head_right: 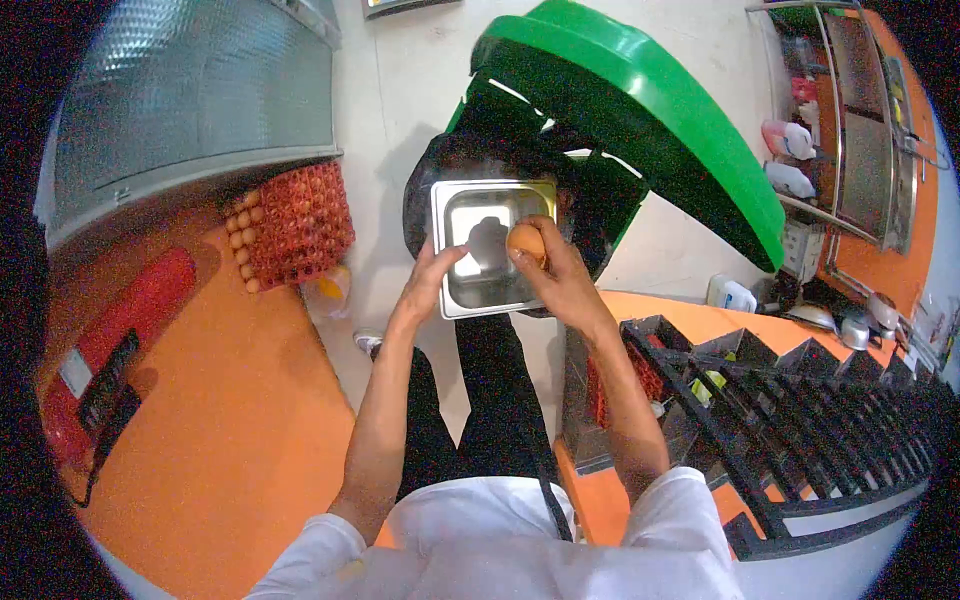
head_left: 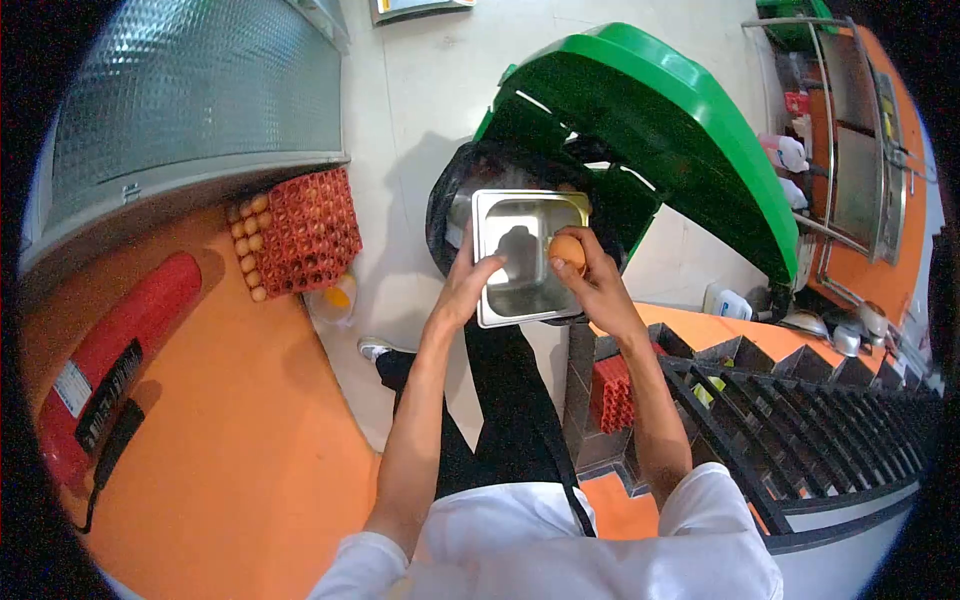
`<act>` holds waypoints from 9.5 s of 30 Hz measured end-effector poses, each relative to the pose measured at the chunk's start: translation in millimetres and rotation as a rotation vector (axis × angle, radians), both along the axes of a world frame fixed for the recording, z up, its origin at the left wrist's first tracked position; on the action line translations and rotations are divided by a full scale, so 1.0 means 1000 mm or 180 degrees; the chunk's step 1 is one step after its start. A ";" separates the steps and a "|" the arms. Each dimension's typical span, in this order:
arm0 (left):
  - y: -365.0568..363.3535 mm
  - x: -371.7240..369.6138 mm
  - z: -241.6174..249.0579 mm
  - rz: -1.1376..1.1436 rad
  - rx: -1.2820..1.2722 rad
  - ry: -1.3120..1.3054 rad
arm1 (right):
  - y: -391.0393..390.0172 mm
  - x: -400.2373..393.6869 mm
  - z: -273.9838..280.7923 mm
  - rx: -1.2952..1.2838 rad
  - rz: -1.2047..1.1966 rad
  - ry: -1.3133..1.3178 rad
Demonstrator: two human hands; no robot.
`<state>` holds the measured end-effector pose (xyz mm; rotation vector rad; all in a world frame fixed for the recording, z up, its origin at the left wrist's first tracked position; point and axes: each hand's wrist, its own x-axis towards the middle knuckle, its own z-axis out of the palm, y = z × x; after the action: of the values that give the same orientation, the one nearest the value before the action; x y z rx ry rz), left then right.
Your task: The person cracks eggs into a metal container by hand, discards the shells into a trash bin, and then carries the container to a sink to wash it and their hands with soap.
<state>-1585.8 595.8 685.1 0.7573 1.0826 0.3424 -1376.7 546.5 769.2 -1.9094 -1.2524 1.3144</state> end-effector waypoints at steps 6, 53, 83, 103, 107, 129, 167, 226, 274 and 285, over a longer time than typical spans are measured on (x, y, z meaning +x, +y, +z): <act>-0.003 0.002 0.005 0.0154 0.0815 -0.0057 | 0.013 -0.023 0.001 -0.0021 0.0137 -0.0685; -0.291 -0.495 -0.069 0.4613 -0.0543 0.1135 | 0.080 -0.672 -0.355 0.1761 0.2656 -0.1867; -0.075 -0.287 0.082 0.2072 -0.0551 -0.0414 | 0.020 -0.185 0.058 0.1451 -0.1278 0.1322; -0.008 -0.114 0.086 0.0395 -0.0201 0.0084 | 0.010 -0.070 0.074 -0.0692 -0.0212 0.1091; -0.008 -0.096 0.081 0.0052 0.0213 0.0253 | 0.017 -0.087 0.072 -0.0322 0.0080 0.0144; -0.037 -0.090 0.055 0.0321 0.1146 0.0479 | 0.015 -0.130 0.086 -0.0582 -0.0644 -0.1485; -0.338 -0.474 0.005 0.3406 -0.1242 0.0853 | 0.093 -0.768 -0.286 0.1368 0.3157 -0.1949; -0.076 -0.458 0.141 0.1300 -0.0987 -0.0346 | -0.040 -0.388 0.121 0.0829 -0.1110 0.0509; -0.110 -0.423 0.140 0.1082 0.0713 -0.0123 | -0.006 -0.369 0.140 -0.0450 -0.0701 0.0081; -0.150 -0.456 0.137 0.1535 0.0793 -0.0149 | 0.098 -0.476 0.175 0.0746 0.1580 -0.1485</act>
<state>-2042.1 445.8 821.7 0.6959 1.1855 0.9141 -1853.1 644.4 944.4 -1.8591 -2.1183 0.8903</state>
